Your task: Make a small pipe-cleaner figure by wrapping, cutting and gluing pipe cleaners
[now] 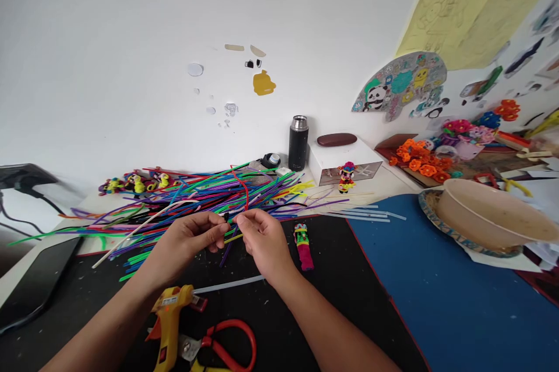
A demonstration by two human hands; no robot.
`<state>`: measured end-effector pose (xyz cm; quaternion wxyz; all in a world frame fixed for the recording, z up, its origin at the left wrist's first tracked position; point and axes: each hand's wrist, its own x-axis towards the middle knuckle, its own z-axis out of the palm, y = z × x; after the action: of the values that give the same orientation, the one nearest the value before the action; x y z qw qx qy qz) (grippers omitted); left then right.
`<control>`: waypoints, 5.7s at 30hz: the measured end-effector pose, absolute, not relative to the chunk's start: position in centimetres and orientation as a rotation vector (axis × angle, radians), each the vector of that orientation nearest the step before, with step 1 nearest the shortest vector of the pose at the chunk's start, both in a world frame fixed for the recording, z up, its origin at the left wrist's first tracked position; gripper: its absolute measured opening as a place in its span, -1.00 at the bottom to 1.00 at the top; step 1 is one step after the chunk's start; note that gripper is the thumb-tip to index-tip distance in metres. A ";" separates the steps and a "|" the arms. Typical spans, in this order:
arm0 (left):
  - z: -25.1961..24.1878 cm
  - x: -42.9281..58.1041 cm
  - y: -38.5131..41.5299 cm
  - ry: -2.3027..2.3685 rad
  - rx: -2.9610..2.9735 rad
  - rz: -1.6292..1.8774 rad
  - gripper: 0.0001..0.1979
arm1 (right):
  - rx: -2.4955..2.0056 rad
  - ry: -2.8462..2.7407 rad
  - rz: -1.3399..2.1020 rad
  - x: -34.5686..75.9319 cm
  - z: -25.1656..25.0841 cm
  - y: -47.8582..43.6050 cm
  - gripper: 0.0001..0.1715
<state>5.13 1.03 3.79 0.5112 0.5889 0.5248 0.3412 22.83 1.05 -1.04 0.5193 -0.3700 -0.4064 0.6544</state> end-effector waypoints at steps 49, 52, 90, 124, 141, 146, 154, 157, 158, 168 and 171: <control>3.5 5.2 0.8 1.161 1.474 0.599 -0.52 | -0.898 -0.989 1.566 23.2 -0.4 1.5 -0.51; 3.5 5.2 0.8 1.162 1.476 0.600 -0.52 | -0.892 -0.994 1.568 23.2 -0.5 1.4 -0.52; 3.3 5.4 0.7 1.138 1.467 0.674 -0.51 | -0.874 -1.033 1.544 23.1 -0.7 1.3 -0.53; 4.6 3.1 1.7 1.114 1.282 1.019 -0.57 | -1.301 -1.794 1.155 25.7 -1.3 1.5 -0.82; 5.6 3.1 1.3 1.013 1.281 1.025 -0.52 | -1.635 -2.540 0.663 24.8 -0.9 1.3 -0.85; 5.8 3.0 1.1 1.000 1.287 1.032 -0.53 | -1.612 -2.482 0.704 24.7 -1.6 1.6 -0.90; 5.1 2.9 1.8 1.086 1.352 1.026 -0.55 | -1.506 -2.131 1.008 24.3 -1.0 1.9 -0.85; 4.6 2.8 2.0 1.098 1.360 1.022 -0.56 | -1.284 -1.728 1.384 23.5 -0.9 1.6 -0.73; 4.4 2.8 2.1 1.085 1.355 1.017 -0.56 | -1.196 -1.560 1.508 23.2 -0.8 1.5 -0.67; 4.1 2.8 2.0 0.942 1.213 0.986 -0.57 | -0.951 -1.043 1.813 21.5 0.3 0.4 -0.49; 4.0 2.8 1.9 0.952 1.202 0.994 -0.58 | -0.935 -1.009 1.847 21.5 0.4 0.4 -0.47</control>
<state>2.78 1.92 4.02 0.6108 0.5210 0.4126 0.4305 21.52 0.35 0.39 0.4072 -0.3708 -0.4003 0.7324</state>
